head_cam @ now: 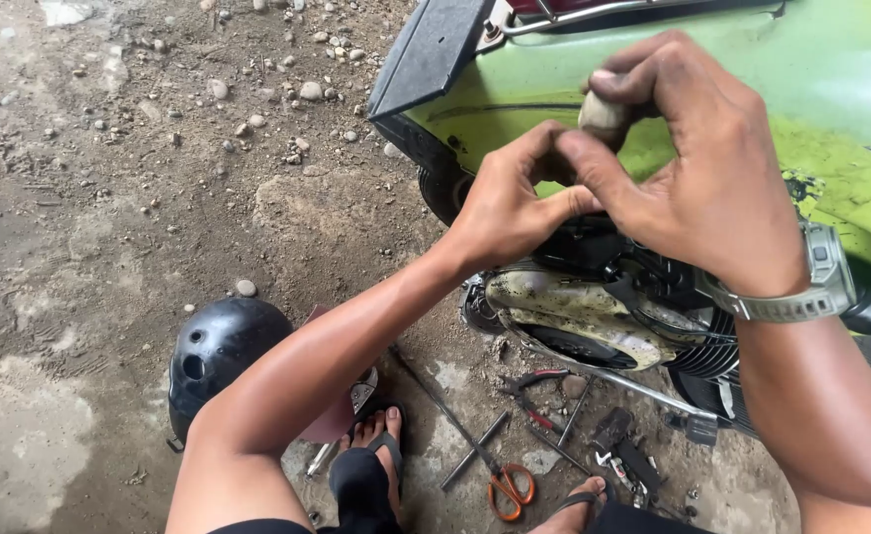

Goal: Servicing the spark plug and inspecting electrical connections on a vintage scooter engine.

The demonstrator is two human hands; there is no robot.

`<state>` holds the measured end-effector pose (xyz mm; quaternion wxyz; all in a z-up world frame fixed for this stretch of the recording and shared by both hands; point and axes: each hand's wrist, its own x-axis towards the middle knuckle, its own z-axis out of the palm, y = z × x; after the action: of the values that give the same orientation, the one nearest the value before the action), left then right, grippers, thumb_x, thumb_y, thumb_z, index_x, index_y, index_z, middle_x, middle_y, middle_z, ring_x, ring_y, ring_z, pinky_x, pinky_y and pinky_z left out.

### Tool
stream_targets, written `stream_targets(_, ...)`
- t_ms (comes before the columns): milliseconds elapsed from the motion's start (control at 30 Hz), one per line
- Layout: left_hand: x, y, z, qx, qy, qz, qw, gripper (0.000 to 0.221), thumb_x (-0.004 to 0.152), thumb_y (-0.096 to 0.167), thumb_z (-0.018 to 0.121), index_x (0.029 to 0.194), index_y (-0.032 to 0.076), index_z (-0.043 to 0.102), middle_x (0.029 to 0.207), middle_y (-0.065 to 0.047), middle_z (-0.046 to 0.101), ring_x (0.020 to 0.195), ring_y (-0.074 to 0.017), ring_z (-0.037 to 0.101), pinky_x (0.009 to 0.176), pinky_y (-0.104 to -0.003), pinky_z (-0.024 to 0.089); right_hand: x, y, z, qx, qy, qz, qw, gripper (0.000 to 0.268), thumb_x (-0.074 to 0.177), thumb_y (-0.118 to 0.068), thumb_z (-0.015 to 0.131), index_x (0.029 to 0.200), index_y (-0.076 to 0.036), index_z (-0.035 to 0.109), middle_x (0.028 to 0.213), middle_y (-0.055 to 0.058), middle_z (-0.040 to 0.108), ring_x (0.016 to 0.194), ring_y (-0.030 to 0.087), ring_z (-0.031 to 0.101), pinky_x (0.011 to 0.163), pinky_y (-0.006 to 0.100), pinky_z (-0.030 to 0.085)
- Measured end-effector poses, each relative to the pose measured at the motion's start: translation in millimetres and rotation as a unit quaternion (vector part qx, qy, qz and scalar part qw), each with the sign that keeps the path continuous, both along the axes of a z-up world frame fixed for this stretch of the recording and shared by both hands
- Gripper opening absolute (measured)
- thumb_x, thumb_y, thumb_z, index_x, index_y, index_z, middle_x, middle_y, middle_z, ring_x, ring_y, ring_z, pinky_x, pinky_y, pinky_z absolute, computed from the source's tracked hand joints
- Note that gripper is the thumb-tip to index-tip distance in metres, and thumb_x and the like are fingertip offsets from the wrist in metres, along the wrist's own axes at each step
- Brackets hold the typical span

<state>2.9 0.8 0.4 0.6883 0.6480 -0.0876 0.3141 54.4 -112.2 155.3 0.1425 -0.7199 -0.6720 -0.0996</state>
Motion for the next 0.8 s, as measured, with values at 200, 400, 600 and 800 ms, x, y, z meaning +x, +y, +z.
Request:
stream_targets(200, -4, -2, -9, -0.015, 0.017, -0.036, 0.999, 0.025, 0.098, 0.014, 0.069, 0.122, 0.010, 0.065, 0.109, -0.005, 0.079, 0.086, -0.0113, 0.070, 0.082, -0.029, 0.060, 10, -7, -8, 0.016, -0.009, -0.010, 1.000, 0.042, 0.108, -0.005, 0.093, 0.114, 0.012, 0.055, 0.109, 0.023, 0.057, 0.092, 0.030, 0.062, 0.082, 0.040, 0.056)
stream_targets(400, -11, 3, 3, 0.029, -0.020, -0.028, 0.999, 0.049, 0.098, 0.041, 0.061, 0.129, 0.004, 0.054, 0.128, -0.014, 0.064, 0.118, -0.0258, 0.065, 0.101, -0.041, 0.058, 7, -5, -2, -0.009, 0.009, 0.034, 0.999, 0.026, 0.108, 0.004, 0.074, 0.118, 0.012, 0.052, 0.126, 0.030, 0.062, 0.106, 0.037, 0.065, 0.093, 0.046, 0.054)
stream_targets(600, -6, -4, 5, 0.003, -0.039, 0.023, 0.999, 0.037, 0.093, 0.038, 0.070, 0.113, 0.009, 0.061, 0.110, -0.006, 0.069, 0.100, -0.0172, 0.069, 0.090, -0.033, 0.062, 12, -15, -4, -0.006, 0.016, 0.042, 0.999, 0.028, 0.107, 0.009, 0.076, 0.122, 0.013, 0.052, 0.132, 0.032, 0.063, 0.117, 0.041, 0.069, 0.101, 0.047, 0.057)
stream_targets(800, -2, -4, -1, 0.005, -0.065, 0.044, 0.997, 0.024, 0.096, 0.021, 0.073, 0.114, 0.009, 0.063, 0.106, -0.004, 0.068, 0.097, -0.0160, 0.068, 0.089, -0.032, 0.063, 5, -17, -9, 0.030, -0.047, 0.035, 0.998, 0.030, 0.111, 0.003, 0.081, 0.122, 0.012, 0.054, 0.129, 0.032, 0.064, 0.113, 0.044, 0.068, 0.095, 0.049, 0.054)
